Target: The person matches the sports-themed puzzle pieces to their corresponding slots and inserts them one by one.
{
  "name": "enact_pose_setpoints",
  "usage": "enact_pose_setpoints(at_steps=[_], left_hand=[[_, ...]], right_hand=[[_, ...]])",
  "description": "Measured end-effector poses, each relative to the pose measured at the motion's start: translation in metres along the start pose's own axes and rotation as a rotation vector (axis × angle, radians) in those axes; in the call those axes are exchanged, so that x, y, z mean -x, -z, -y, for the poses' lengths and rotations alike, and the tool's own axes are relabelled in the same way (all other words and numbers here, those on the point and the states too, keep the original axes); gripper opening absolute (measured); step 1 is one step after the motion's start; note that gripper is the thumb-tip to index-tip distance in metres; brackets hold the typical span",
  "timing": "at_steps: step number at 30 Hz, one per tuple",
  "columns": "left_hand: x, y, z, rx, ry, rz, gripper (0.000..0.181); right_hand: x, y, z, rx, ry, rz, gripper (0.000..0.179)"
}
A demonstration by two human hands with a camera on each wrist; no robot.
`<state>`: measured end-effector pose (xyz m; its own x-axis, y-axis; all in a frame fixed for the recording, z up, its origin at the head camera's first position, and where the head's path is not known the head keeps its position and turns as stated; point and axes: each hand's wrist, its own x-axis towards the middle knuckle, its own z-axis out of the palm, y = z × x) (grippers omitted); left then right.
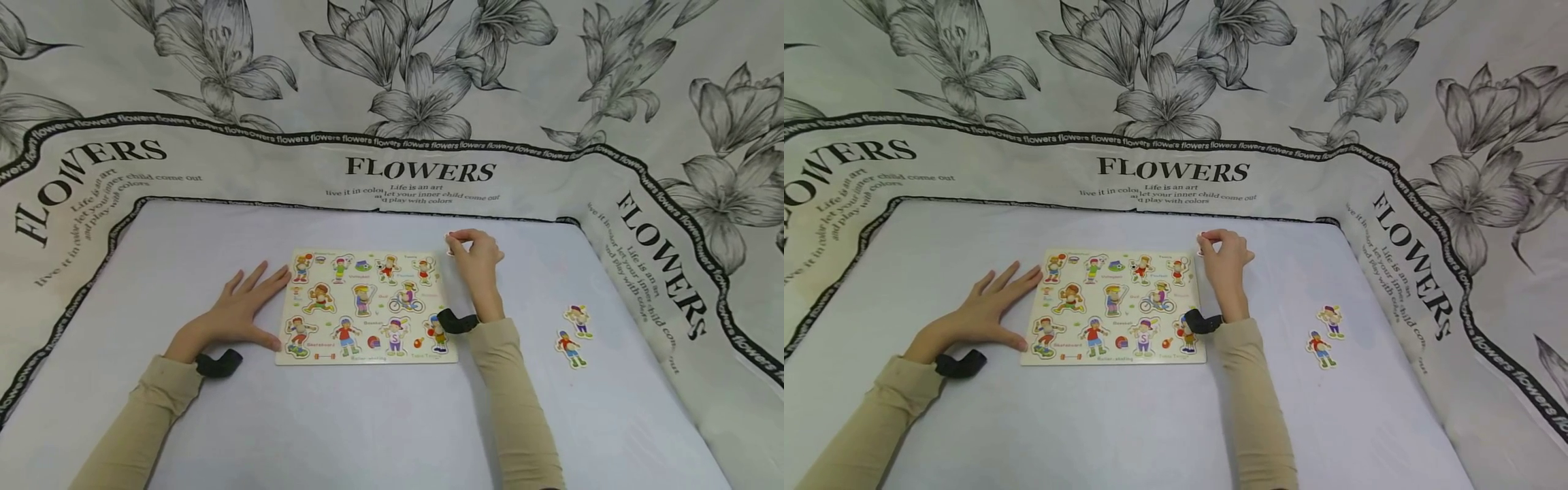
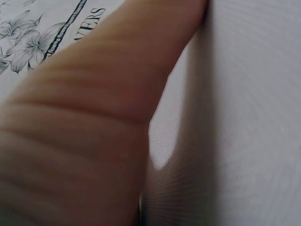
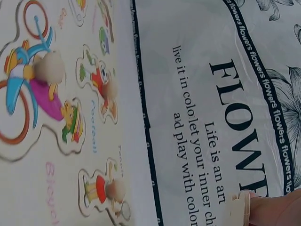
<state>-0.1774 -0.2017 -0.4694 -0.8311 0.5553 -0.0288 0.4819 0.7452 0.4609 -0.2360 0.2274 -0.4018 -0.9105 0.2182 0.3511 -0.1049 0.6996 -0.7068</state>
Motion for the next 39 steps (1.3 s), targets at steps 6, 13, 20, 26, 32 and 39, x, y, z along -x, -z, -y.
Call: enact_pose_setpoints(at_steps=[6, 13, 20, 26, 32, 39], left_hand=[[0.001, 0.000, 0.002, -0.007, 0.005, 0.003, 0.133], [0.001, 0.000, 0.001, -0.006, 0.010, 0.005, 0.133], [0.001, 0.001, 0.000, -0.005, 0.011, 0.004, 0.133], [0.001, 0.000, 0.001, -0.009, 0.010, 0.005, 0.133], [0.000, 0.000, 0.002, -0.007, 0.010, 0.002, 0.134], [0.001, 0.001, 0.001, -0.007, 0.006, 0.001, 0.133]], right_hand=[[-0.002, -0.014, 0.020, -0.030, 0.038, 0.021, 0.018], [0.000, -0.030, 0.040, -0.055, 0.056, 0.062, 0.018], [0.004, -0.048, 0.057, -0.083, 0.072, 0.086, 0.017], [0.011, -0.064, 0.068, -0.119, 0.074, 0.115, 0.017], [0.020, -0.080, 0.077, -0.140, 0.095, 0.146, 0.017], [0.029, -0.098, 0.083, -0.161, 0.098, 0.180, 0.016]])
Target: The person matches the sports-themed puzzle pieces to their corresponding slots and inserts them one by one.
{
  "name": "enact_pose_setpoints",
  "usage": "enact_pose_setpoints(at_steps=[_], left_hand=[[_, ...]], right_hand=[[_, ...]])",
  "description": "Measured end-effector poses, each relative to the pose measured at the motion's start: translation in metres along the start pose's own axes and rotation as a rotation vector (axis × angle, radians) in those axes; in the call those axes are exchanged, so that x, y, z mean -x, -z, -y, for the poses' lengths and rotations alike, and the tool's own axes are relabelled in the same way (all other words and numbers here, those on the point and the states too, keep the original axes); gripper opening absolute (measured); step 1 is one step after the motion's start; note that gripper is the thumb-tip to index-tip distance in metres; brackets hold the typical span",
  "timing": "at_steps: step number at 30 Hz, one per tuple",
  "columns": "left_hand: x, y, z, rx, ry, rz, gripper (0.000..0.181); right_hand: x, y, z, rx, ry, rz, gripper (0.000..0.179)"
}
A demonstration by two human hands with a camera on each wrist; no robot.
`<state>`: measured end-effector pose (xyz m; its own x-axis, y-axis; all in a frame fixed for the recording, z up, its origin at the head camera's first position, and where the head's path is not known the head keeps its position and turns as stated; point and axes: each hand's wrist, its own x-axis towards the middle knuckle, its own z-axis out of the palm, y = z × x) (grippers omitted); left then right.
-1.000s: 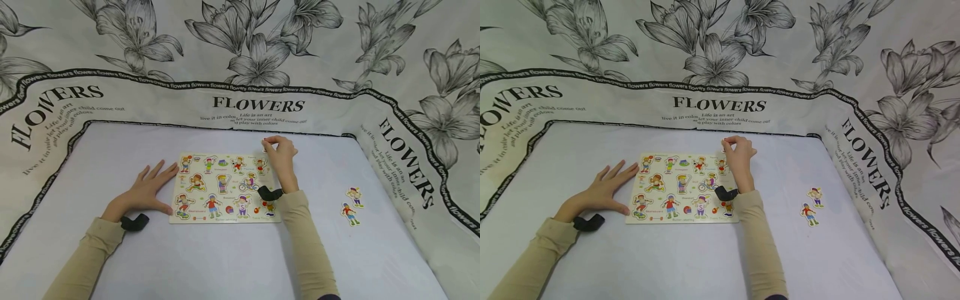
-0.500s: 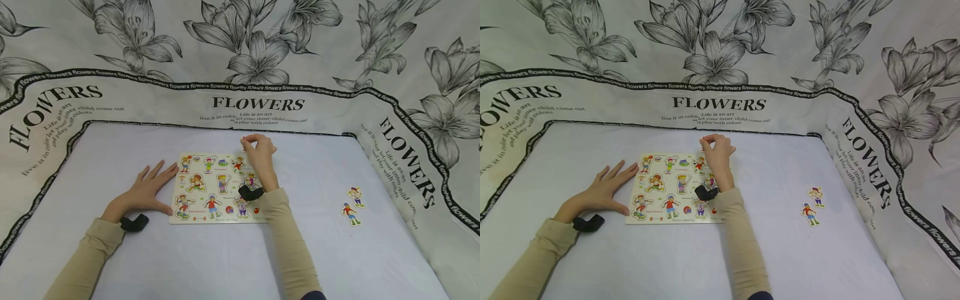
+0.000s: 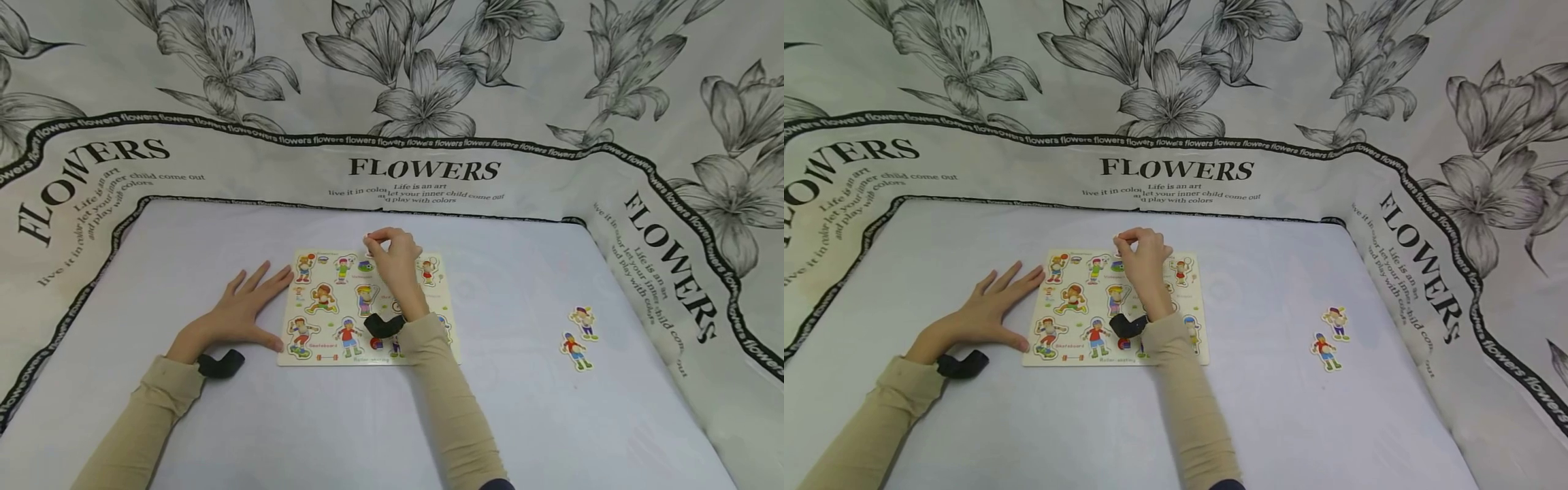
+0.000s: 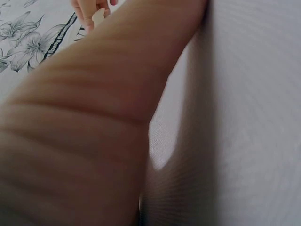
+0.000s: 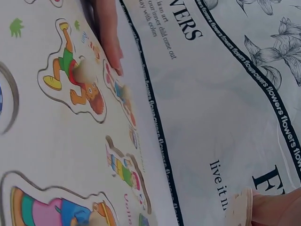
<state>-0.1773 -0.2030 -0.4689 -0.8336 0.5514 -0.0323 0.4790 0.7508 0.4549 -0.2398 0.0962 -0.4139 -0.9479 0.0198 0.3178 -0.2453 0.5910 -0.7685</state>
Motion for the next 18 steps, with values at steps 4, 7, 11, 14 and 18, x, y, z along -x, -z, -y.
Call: enact_pose_setpoints(at_steps=[4, 7, 11, 14, 18], left_hand=[[-0.001, 0.001, -0.001, 0.002, -0.004, -0.001, 0.133], [-0.001, 0.001, -0.001, 0.001, -0.006, -0.004, 0.133], [-0.001, 0.001, -0.001, 0.000, -0.006, -0.003, 0.133], [-0.001, 0.001, -0.001, 0.003, -0.004, 0.000, 0.133], [-0.001, 0.001, -0.001, 0.003, 0.001, -0.001, 0.134]], right_hand=[[0.003, -0.009, 0.000, -0.020, 0.022, 0.026, 0.016], [0.004, -0.014, 0.000, -0.034, 0.015, 0.050, 0.015], [0.006, -0.021, -0.003, -0.022, -0.004, 0.074, 0.015], [0.007, -0.025, -0.005, -0.014, 0.009, 0.087, 0.013], [0.009, -0.029, -0.007, -0.025, 0.050, 0.114, 0.011]])
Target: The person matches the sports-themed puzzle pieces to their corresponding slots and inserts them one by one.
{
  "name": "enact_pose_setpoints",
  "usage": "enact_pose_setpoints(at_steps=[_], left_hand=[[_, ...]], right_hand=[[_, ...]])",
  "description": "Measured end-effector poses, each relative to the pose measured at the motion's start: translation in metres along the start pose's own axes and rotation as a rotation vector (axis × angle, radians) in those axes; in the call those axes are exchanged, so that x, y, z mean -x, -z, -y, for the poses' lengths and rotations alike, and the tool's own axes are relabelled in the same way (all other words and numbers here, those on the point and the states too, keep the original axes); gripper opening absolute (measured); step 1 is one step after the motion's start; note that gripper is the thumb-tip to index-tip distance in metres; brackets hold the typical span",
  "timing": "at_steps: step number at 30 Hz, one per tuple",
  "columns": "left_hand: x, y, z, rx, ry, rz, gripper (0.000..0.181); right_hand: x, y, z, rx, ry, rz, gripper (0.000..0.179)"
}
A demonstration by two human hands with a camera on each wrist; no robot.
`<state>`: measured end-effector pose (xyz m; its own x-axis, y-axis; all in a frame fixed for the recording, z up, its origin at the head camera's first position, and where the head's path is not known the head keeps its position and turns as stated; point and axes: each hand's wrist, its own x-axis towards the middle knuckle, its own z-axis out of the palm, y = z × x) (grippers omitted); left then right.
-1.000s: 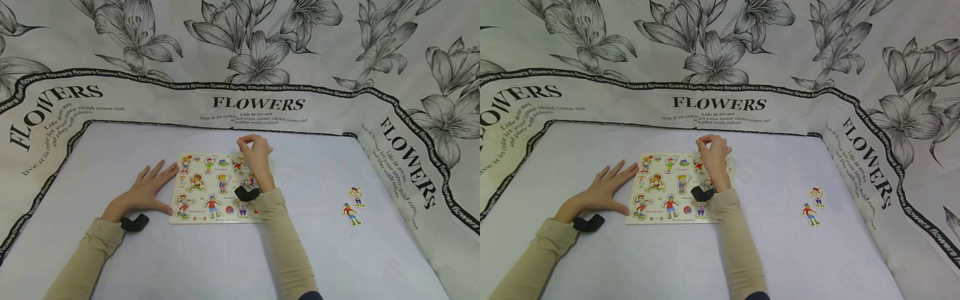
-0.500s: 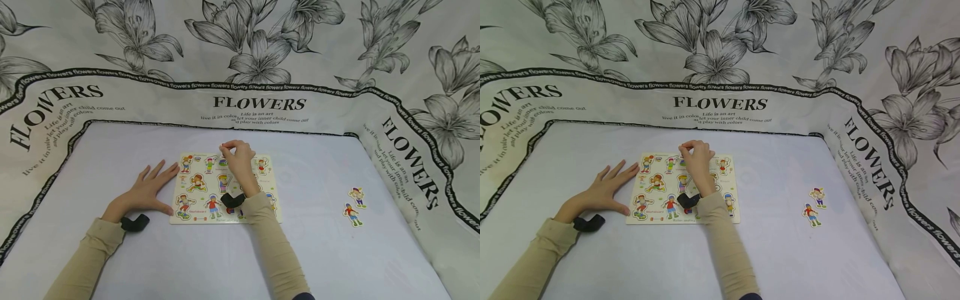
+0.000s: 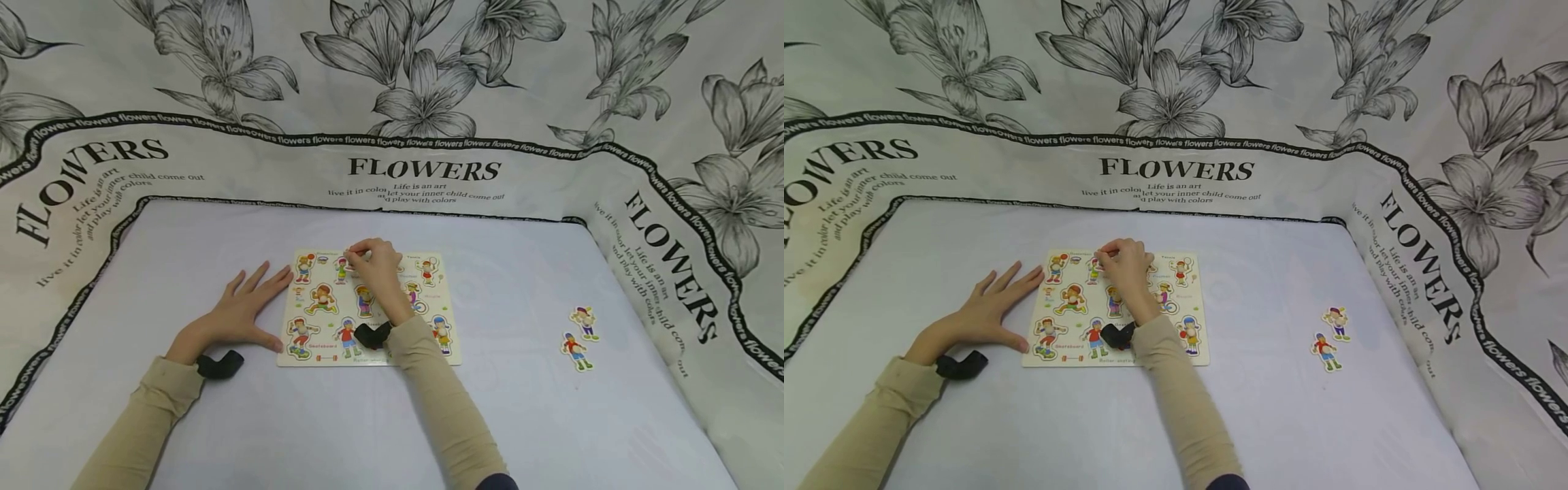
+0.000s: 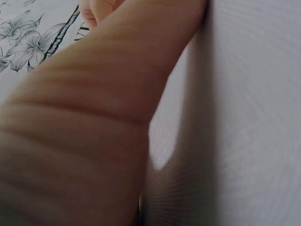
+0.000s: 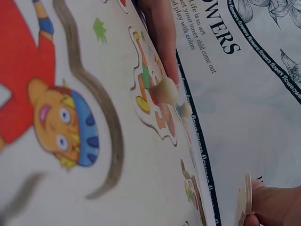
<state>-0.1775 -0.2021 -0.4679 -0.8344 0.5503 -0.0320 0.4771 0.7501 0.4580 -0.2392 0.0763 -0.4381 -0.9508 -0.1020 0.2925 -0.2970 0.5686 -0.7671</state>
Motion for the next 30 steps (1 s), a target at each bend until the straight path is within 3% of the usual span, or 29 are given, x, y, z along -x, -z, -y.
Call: enact_pose_setpoints(at_steps=[10, 21, 30], left_hand=[[0.002, 0.000, -0.001, -0.004, -0.015, -0.029, 0.132], [0.001, 0.000, -0.002, -0.003, 0.000, -0.009, 0.133], [0.000, -0.002, 0.002, -0.012, 0.003, -0.007, 0.133]], right_hand=[[0.003, -0.010, -0.002, 0.028, 0.013, 0.084, 0.011], [0.006, -0.020, -0.012, 0.096, 0.038, 0.100, 0.012], [0.005, -0.022, -0.014, 0.077, 0.050, 0.094, 0.011]])
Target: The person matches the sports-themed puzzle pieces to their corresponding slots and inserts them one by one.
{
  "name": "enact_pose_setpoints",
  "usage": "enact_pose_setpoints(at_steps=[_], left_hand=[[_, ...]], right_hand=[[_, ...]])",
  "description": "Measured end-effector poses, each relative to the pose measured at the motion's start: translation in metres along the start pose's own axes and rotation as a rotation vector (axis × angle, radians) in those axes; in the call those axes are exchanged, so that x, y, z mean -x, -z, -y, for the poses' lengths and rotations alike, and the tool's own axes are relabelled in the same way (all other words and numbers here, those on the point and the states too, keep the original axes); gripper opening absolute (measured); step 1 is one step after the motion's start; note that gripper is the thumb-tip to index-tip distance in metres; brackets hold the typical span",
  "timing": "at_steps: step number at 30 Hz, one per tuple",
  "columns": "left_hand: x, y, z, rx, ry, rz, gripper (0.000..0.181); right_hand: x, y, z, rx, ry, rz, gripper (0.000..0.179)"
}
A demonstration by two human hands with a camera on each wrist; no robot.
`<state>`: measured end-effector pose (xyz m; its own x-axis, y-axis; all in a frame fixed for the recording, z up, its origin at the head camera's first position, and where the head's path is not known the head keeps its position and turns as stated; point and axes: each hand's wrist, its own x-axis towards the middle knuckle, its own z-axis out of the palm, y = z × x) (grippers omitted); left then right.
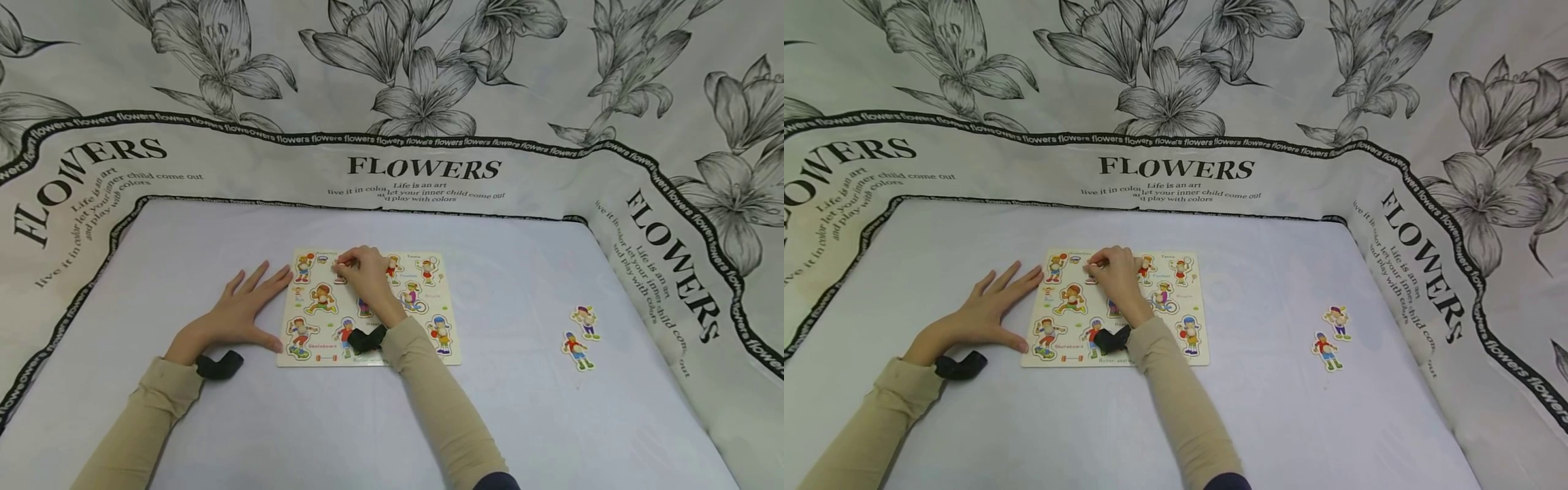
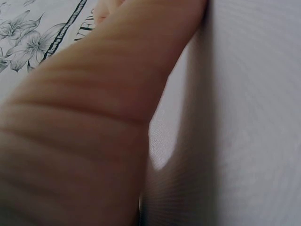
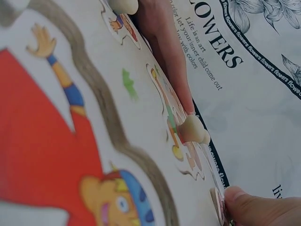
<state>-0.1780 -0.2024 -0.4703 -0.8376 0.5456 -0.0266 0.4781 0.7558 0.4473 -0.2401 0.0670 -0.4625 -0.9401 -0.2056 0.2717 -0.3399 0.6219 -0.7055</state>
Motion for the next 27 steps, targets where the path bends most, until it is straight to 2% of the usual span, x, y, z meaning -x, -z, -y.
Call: enact_pose_setpoints(at_steps=[20, 27], left_hand=[[0.0000, 0.0006, -0.0003, 0.006, -0.003, 0.000, 0.133], [-0.0001, 0.0003, 0.0001, 0.002, 0.000, 0.003, 0.133]], right_hand=[[0.0010, -0.0018, -0.0049, -0.008, 0.048, 0.026, 0.006], [0.0010, -0.0007, -0.0057, -0.043, 0.063, 0.035, 0.004]])
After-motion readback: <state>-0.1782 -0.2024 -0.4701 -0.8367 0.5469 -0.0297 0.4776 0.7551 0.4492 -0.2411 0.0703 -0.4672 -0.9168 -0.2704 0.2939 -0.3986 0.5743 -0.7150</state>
